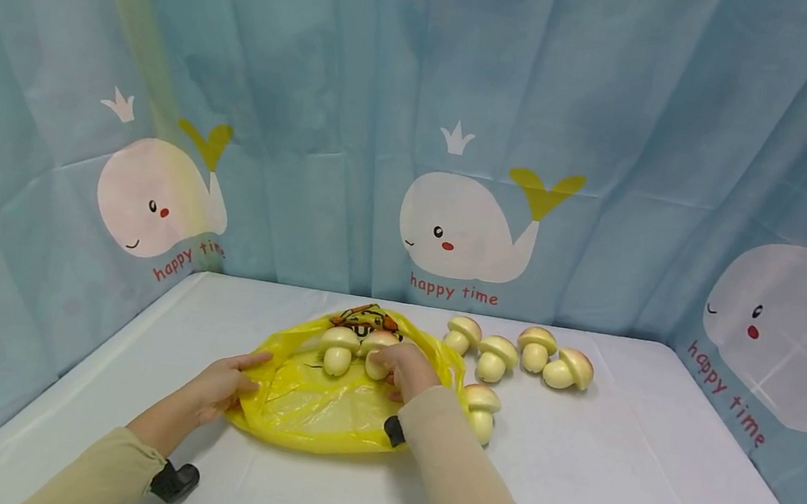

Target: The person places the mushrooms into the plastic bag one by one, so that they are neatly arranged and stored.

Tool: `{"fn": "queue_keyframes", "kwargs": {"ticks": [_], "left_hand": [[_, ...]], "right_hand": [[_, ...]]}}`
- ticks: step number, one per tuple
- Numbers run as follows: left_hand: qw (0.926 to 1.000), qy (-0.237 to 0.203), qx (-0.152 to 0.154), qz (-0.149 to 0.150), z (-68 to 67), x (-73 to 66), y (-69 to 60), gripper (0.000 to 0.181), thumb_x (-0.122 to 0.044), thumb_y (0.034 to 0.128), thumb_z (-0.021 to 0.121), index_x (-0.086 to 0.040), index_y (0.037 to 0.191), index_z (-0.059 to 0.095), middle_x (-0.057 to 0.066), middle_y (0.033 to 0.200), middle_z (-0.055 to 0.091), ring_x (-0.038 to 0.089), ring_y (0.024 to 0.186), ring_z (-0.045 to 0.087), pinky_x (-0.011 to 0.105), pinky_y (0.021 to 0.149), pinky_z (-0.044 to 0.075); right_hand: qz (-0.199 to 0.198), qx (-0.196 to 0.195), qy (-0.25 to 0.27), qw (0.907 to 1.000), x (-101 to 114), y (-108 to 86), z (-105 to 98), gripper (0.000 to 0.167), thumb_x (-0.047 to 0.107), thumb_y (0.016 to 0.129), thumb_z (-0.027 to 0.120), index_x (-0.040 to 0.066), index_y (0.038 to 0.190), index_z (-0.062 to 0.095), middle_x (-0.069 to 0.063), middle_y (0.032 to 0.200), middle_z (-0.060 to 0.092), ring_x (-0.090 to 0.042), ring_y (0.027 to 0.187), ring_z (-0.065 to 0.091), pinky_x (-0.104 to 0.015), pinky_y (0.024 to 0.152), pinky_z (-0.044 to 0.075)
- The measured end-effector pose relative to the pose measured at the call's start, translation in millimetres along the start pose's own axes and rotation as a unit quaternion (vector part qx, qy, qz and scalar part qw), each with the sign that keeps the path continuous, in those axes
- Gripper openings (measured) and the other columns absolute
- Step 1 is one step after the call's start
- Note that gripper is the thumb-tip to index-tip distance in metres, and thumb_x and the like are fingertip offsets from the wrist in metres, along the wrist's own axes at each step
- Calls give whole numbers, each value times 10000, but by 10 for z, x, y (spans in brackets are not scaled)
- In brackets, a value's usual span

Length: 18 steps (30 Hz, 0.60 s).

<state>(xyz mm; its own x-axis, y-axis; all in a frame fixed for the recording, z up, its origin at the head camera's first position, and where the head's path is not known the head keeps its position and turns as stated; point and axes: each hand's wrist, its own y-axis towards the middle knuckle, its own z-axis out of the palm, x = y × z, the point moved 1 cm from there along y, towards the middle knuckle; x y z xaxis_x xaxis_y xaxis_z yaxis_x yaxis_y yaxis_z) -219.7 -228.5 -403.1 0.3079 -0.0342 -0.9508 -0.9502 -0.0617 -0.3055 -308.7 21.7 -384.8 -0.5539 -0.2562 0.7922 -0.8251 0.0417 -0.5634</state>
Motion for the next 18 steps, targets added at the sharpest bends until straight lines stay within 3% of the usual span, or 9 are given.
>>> {"fn": "queue_keyframes", "kwargs": {"ticks": [9,18], "left_hand": [[10000,49,7,-11,-1,0,21,599,152,897,392,6,1478,366,300,1516,204,383,1220,398,428,910,469],[10000,78,-9,-21,-8,-6,17,602,153,892,396,15,1477,361,305,1520,189,399,1253,370,459,953,444]], "right_hand": [[-247,-17,-144,9996,-13,-68,-11,432,230,835,753,36,1103,476,-135,921,440,-251,823,439,-360,719,417],[-299,121,193,9993,-47,-39,-17,613,154,825,752,-5,1313,419,-172,1023,447,-287,916,431,-396,793,420]]}}
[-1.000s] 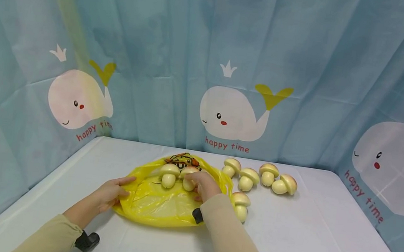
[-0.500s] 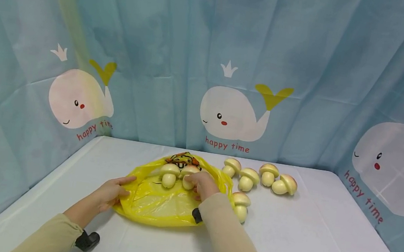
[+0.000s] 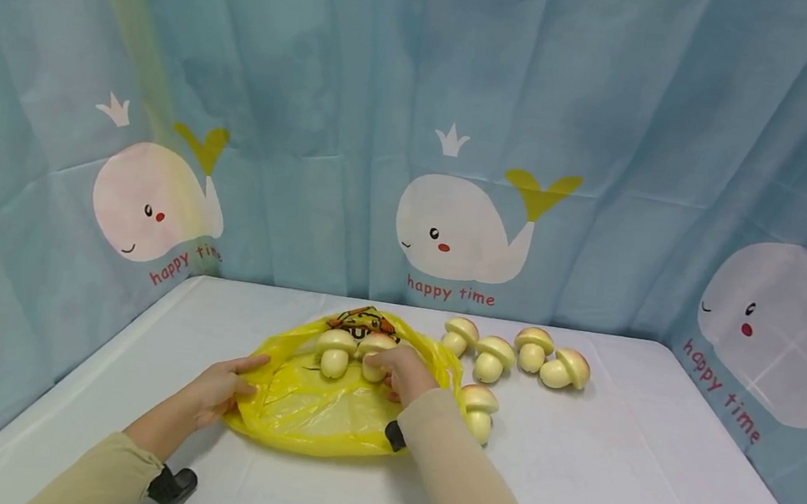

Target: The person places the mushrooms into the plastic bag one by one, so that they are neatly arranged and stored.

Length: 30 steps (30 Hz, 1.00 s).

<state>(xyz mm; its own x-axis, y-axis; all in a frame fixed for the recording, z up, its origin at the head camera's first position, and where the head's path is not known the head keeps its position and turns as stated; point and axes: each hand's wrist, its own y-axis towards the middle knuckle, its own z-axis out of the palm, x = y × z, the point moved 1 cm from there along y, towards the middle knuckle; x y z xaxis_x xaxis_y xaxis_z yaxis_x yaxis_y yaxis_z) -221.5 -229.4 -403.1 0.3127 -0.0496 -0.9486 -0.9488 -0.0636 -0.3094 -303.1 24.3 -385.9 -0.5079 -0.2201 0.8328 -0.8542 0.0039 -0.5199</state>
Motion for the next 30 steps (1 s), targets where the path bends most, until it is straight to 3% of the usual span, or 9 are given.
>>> {"fn": "queue_keyframes", "kwargs": {"ticks": [9,15,20,30], "left_hand": [[10000,5,1,-1,-8,8,-5,603,156,893,398,16,1478,359,302,1516,200,376,1211,389,407,900,468],[10000,-16,23,4,-5,1,-4,611,163,888,391,14,1480,356,300,1518,193,379,1213,379,428,929,452],[10000,19,0,-18,-16,-7,1,614,159,888,394,11,1483,353,298,1520,194,376,1218,377,419,926,458],[9999,61,82,102,-5,-8,-19,618,163,887,389,25,1487,331,316,1523,174,379,1190,416,369,812,495]], "right_hand": [[147,219,-73,9996,90,-102,-90,656,107,874,711,-85,1397,367,-313,1335,407,-324,1001,460,-422,898,460],[-104,475,-240,9985,162,-250,-221,668,84,884,696,-80,1425,341,-337,1356,402,-388,1116,498,-495,954,450],[-387,544,-560,9962,236,-366,-360,717,105,887,702,-53,1443,278,-299,1313,439,-359,1050,533,-493,921,478],[-860,995,-866,9875,288,-595,-694,640,152,948,625,-106,1435,301,-266,1423,398,-365,1180,505,-470,924,475]]}}
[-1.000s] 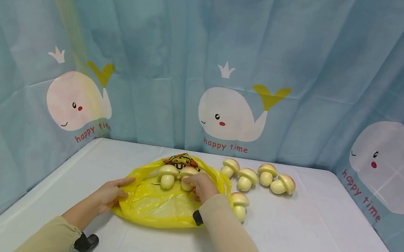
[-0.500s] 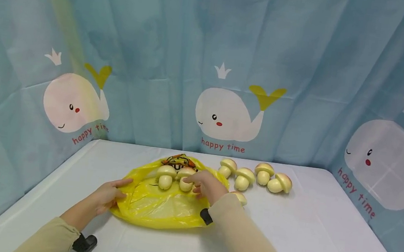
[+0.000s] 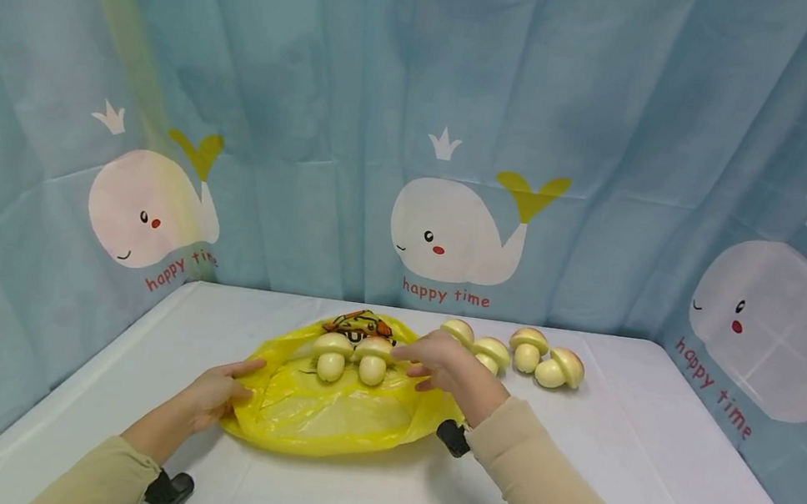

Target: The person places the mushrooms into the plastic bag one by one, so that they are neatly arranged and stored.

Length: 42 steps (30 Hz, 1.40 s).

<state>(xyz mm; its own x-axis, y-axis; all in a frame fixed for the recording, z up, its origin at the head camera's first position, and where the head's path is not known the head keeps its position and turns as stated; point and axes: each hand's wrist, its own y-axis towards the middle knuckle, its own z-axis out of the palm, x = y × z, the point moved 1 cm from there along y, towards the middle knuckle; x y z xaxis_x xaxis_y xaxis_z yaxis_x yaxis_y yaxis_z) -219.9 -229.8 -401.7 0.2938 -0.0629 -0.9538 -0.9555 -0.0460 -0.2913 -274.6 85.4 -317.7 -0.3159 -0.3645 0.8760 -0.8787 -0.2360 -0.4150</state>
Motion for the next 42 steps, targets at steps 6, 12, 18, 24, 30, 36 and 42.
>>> {"fn": "queue_keyframes", "kwargs": {"ticks": [6,12,18,24,30,36,42], "left_hand": [[10000,6,-40,-40,19,6,3,615,160,891,396,14,1486,343,312,1525,165,381,1194,410,374,825,494],[9999,54,-115,-77,23,16,16,621,158,881,401,11,1482,354,309,1514,197,369,1162,426,365,810,502],[9998,89,-161,-101,10,9,0,622,160,877,398,16,1480,353,314,1509,196,365,1146,430,362,804,506],[9998,35,-156,-116,16,-1,-1,617,159,876,401,25,1476,355,318,1505,200,369,1149,433,370,817,511],[9998,31,-162,-93,8,7,12,616,153,874,404,24,1475,357,318,1494,221,362,1121,446,371,809,517],[9998,-1,-190,-96,-2,22,23,605,150,879,415,27,1470,367,313,1490,228,347,1095,457,353,786,517],[9998,10,-174,-89,2,0,14,603,146,885,412,24,1473,363,311,1500,220,361,1141,440,373,824,511]], "right_hand": [[-227,10,-103,9997,-41,-156,-210,626,148,955,609,-79,1453,306,-241,1411,422,-340,1135,534,-398,820,514],[-389,-107,-219,9989,-118,-285,-402,624,173,958,608,-68,1454,314,-242,1357,471,-328,1085,555,-331,730,534],[-552,-375,-446,9968,-191,-419,-546,613,192,954,618,-51,1448,349,-233,1322,506,-360,1083,555,-372,783,532],[-624,-550,-581,9948,-357,-451,-684,600,224,934,649,-40,1418,413,-146,1210,587,-336,1045,542,-373,748,483],[-562,-580,-656,9946,-493,-426,-785,645,255,926,653,-34,1435,381,-259,1383,451,-477,1237,394,-524,868,445],[-398,-467,-711,9956,-634,-368,-818,709,292,919,658,0,1473,326,-323,1467,296,-561,1290,279,-669,939,352],[-209,-458,-964,9941,-781,-294,-793,743,283,892,687,9,1480,324,-329,1413,371,-565,1245,345,-640,864,411]]}}
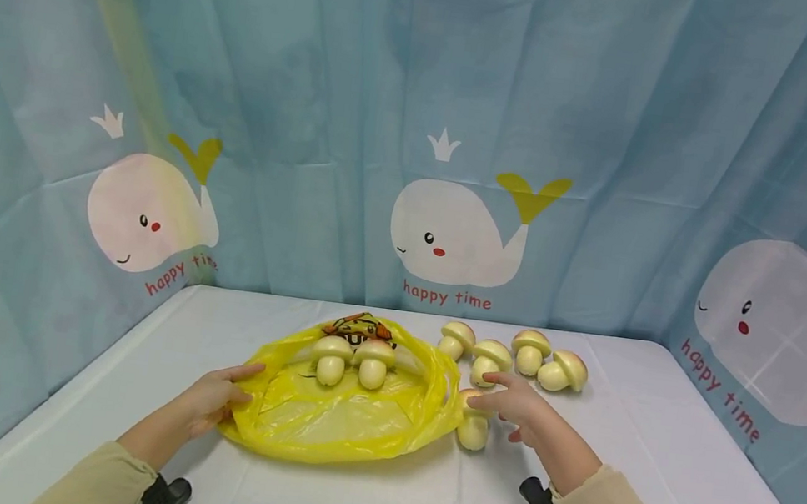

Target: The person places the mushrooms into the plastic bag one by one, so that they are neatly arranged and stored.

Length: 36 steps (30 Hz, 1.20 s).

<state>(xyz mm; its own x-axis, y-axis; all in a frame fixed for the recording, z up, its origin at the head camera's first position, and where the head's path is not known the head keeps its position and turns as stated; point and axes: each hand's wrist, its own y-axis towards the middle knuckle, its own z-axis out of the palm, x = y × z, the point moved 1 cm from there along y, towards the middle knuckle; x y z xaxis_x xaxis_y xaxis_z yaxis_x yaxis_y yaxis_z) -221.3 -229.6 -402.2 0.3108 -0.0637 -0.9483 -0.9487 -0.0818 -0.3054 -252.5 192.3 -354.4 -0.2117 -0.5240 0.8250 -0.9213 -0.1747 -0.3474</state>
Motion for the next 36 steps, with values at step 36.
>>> {"fn": "queue_keyframes", "kwargs": {"ticks": [36], "left_hand": [[9999,-53,81,33,-10,27,-14,581,130,902,413,22,1471,369,310,1497,240,347,1126,461,358,804,503]], "right_hand": [[105,7,-147,9998,-83,64,60,787,248,866,717,-30,1473,301,-205,1203,528,-309,972,543,-416,709,467]]}}
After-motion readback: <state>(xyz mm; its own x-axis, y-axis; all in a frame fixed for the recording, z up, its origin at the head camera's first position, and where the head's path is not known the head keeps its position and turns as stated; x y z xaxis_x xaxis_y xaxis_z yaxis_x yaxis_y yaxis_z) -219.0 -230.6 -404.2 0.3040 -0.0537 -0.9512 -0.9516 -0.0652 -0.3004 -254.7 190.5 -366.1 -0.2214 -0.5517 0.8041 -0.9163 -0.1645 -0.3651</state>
